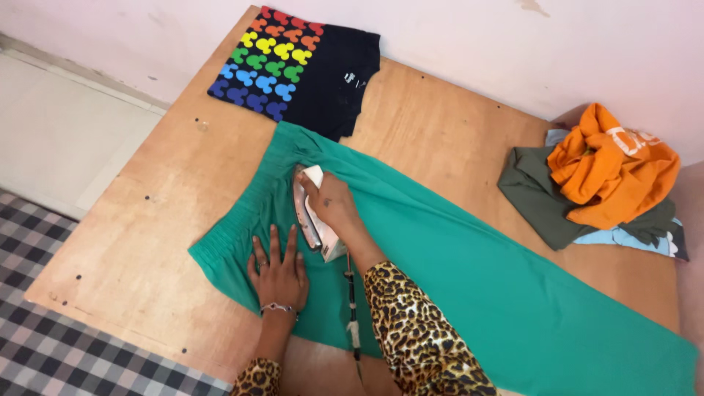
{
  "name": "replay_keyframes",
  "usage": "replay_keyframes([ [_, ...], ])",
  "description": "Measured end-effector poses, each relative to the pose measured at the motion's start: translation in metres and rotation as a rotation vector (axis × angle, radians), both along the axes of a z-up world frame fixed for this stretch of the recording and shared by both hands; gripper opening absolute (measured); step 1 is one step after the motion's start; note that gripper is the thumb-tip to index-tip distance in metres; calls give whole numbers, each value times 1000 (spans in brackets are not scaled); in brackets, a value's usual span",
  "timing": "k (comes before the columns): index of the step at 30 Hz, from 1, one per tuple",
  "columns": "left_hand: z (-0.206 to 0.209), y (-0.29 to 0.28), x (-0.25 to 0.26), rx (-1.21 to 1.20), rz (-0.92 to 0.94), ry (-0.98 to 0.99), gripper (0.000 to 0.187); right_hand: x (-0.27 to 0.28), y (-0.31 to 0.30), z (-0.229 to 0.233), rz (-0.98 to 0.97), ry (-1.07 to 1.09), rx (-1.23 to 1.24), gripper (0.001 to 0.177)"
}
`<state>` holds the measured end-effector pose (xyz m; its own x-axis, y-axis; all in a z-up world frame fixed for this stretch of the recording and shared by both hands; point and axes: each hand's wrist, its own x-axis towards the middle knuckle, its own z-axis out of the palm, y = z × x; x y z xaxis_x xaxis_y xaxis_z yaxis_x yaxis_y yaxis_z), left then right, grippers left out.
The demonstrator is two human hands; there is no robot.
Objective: The person irons a green garment on a wooden table using a white electric iron. They repeatedly smooth the fabric, fold the garment, and continue ironing different sections until the garment is neatly folded.
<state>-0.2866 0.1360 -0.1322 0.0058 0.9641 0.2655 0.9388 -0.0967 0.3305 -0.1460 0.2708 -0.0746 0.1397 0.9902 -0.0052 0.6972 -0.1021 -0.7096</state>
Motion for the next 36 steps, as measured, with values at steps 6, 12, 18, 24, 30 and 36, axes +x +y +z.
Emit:
replay_keyframes([
  [6,7,-2,0,7,-29,22,63,9,-36,22,85,-137,-79,68],
  [12,8,-3,0,-39,-21,14,65,53,-15,8,5,-171,17,68],
  [18,4,-1,-1,-50,-28,23,66,128,-72,-8,-103,-146,-92,64],
  [24,-3,-2,-2,-45,-36,26,66,254,-168,-8,-444,-128,-76,68],
  [30,-3,-7,17,-84,7,173,66,284,-241,11,-628,290,-209,63],
  [36,-3,-77,159,-26,-382,32,63,215,-268,9,-481,44,-158,64],
])
